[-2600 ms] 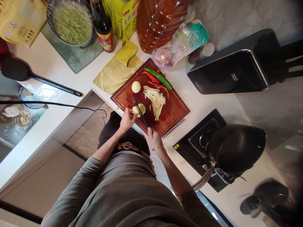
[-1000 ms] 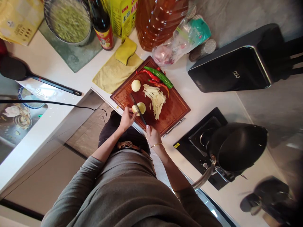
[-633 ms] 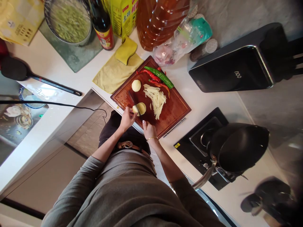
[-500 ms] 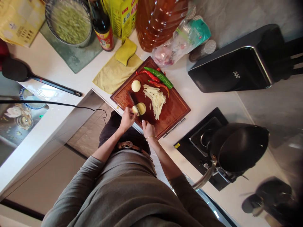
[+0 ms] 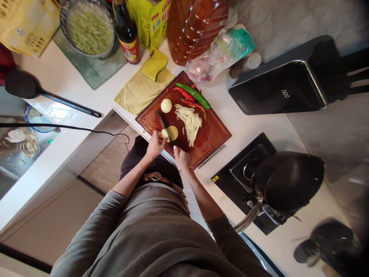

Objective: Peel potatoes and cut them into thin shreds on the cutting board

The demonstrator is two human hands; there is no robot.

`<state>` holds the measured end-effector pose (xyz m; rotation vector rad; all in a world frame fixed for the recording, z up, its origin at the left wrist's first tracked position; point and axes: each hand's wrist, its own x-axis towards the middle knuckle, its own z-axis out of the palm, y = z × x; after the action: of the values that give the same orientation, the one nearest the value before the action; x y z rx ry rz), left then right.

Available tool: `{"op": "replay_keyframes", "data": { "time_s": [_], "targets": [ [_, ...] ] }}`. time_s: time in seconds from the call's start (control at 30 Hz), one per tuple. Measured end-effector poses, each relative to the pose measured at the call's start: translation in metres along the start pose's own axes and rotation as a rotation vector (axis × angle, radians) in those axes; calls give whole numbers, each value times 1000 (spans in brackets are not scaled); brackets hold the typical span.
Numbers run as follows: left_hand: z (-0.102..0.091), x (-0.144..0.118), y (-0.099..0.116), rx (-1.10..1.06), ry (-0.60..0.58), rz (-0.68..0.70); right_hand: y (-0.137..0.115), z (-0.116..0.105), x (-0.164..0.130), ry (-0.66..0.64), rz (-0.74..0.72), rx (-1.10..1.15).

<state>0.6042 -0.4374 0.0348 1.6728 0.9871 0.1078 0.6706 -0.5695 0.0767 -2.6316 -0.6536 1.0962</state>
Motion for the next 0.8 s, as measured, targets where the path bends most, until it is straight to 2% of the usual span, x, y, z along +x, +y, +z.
{"op": "replay_keyframes", "data": {
  "time_s": [0.3,0.63,0.8],
  "targets": [
    [-1,0,2,30,-7,28,0,-4,-3,10,23,59],
    [-5,3,-1,-57,-28,-6,2,-20,-26,83,-14,167],
    [-7,3,0,-52,-29,-2,8,-17,-34,90,-33,138]
  ]
}}
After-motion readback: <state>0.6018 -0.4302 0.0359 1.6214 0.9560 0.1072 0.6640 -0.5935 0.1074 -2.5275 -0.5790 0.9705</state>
